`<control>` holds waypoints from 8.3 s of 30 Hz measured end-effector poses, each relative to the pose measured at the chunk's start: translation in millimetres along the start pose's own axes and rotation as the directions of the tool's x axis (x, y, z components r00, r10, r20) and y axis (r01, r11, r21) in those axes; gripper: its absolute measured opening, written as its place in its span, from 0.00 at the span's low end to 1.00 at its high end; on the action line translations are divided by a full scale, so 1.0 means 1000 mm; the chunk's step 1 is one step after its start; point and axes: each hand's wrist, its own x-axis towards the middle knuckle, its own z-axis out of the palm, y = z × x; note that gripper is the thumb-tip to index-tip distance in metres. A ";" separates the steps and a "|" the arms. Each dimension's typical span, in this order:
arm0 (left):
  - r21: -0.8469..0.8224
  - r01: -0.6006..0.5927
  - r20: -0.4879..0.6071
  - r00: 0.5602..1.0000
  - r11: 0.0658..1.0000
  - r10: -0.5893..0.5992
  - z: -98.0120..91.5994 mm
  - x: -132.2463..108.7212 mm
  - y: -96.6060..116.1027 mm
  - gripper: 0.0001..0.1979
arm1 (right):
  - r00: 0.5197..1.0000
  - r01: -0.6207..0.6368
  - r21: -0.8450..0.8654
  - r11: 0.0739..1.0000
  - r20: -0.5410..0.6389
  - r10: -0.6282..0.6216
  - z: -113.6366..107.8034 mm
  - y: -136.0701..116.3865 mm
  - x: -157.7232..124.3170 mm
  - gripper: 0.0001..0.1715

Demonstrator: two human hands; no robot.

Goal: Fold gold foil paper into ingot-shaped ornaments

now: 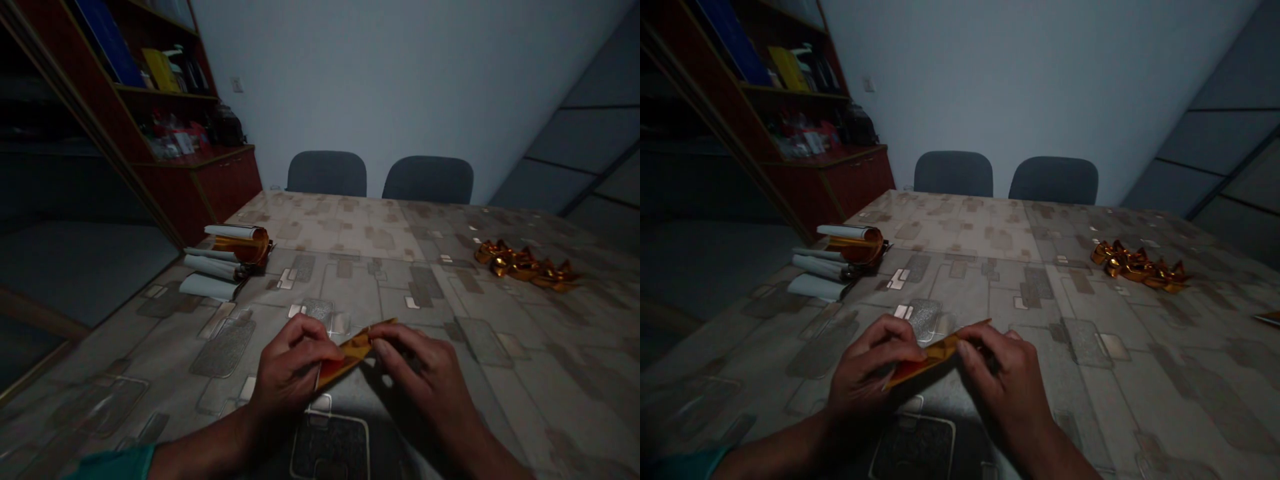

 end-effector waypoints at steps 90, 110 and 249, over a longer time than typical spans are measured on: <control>-0.197 0.747 0.243 0.665 0.635 -0.706 0.002 0.011 0.005 0.38 | 0.911 -0.111 0.268 0.957 0.413 -0.010 -0.009 0.022 0.013 0.08; -0.433 0.791 0.221 0.559 0.433 -0.800 0.001 0.013 0.002 0.37 | 0.889 0.227 0.117 0.967 0.380 -0.255 -0.002 0.028 0.009 0.10; -0.470 0.785 0.299 0.572 0.404 -0.764 0.020 -0.007 0.006 0.19 | 0.907 0.099 -0.068 0.993 0.417 -0.061 0.003 0.021 0.007 0.09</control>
